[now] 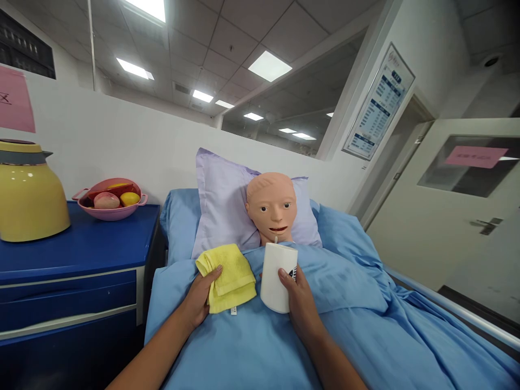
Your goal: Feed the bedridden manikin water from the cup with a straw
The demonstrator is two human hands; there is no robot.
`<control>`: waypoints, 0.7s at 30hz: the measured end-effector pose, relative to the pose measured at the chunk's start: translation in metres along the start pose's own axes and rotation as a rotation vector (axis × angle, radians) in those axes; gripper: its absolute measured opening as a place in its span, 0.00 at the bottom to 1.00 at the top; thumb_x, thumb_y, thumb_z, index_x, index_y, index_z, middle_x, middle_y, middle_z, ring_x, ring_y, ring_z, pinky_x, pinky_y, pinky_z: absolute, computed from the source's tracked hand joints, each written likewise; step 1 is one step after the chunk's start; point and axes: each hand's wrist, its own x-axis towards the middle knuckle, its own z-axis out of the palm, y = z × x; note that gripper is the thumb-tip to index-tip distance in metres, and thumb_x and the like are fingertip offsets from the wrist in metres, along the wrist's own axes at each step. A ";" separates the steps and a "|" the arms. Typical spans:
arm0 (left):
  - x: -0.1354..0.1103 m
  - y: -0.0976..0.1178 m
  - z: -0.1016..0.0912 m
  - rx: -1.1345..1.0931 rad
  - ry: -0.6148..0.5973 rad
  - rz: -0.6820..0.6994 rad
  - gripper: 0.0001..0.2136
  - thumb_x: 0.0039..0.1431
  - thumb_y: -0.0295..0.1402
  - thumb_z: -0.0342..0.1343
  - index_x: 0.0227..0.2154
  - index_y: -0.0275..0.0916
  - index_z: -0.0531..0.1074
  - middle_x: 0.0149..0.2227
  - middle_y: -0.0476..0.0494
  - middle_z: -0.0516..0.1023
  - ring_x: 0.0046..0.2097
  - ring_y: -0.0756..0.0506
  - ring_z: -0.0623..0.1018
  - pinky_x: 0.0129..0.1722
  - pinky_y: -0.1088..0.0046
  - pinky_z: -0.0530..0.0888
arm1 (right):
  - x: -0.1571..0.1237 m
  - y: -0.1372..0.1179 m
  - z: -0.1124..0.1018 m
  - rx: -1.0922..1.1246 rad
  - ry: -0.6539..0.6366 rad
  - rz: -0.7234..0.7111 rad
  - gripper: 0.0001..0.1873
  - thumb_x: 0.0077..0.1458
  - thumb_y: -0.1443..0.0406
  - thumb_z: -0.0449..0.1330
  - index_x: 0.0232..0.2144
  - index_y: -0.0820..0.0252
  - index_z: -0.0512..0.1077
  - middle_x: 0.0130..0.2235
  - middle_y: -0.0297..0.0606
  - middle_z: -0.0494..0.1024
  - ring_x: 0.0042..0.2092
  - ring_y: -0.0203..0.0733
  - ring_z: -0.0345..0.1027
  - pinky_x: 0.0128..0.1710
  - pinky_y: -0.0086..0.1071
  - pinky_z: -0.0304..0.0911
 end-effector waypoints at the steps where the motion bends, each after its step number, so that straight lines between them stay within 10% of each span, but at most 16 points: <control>1: 0.000 0.000 0.000 0.001 0.000 0.000 0.24 0.54 0.36 0.60 0.54 0.33 0.66 0.49 0.33 0.77 0.52 0.37 0.75 0.54 0.59 0.72 | 0.000 0.000 0.001 0.000 0.005 -0.003 0.28 0.46 0.52 0.65 0.49 0.53 0.67 0.38 0.38 0.80 0.36 0.47 0.74 0.32 0.35 0.69; 21: -0.001 0.001 0.002 0.003 -0.004 -0.005 0.23 0.54 0.37 0.60 0.52 0.33 0.67 0.50 0.34 0.77 0.53 0.38 0.75 0.55 0.59 0.72 | -0.002 -0.003 0.005 -0.032 0.071 -0.045 0.26 0.45 0.51 0.65 0.45 0.54 0.70 0.33 0.36 0.79 0.32 0.45 0.73 0.31 0.35 0.67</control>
